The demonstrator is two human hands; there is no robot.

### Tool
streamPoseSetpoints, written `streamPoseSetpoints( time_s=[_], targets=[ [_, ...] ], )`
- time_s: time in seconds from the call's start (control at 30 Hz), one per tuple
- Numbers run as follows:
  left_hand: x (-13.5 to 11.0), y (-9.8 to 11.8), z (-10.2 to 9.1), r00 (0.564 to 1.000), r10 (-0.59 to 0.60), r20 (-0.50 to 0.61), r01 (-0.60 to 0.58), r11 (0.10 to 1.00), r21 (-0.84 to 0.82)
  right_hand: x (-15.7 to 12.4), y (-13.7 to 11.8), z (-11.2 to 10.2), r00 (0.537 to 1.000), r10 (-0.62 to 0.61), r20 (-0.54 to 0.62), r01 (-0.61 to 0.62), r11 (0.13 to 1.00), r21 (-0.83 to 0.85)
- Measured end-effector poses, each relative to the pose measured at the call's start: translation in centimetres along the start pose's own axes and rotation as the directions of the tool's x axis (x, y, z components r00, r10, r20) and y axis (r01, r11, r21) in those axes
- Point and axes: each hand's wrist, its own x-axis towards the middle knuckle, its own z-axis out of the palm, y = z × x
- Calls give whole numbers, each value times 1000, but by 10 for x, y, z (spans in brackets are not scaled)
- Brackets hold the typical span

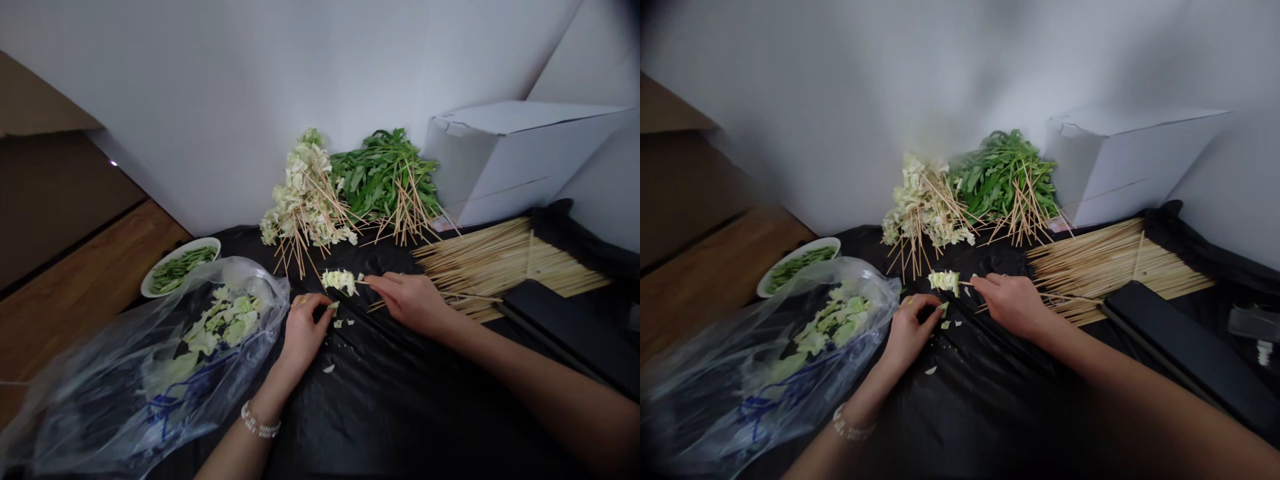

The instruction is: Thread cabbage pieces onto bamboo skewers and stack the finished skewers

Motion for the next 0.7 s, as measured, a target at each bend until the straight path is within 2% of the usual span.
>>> streamPoseSetpoints(
  time_s=[0.1, 0.2, 0.27, 0.47, 0.7],
  targets=[
    [1, -5, -3, 985, -163, -46, 146, 955, -258, 0, 0, -2, 1000, 8, -17, -8, 999, 33],
    [4, -10, -8, 940, -334, -72, 251, 820, -514, 0, -2, -3, 1000, 8, -21, -6, 998, 69],
    [6, -11, -11, 910, -408, -79, 281, 745, -605, 0, -4, -3, 1000, -5, -17, 6, 997, 83],
    [6, -7, -14, 865, -491, -104, 290, 657, -695, -3, -11, 2, 999, -26, 19, 24, 995, 100],
    [4, 0, -15, 871, -480, -103, 284, 665, -691, -4, -13, 4, 997, -47, 57, 41, 994, 96]
  ],
)
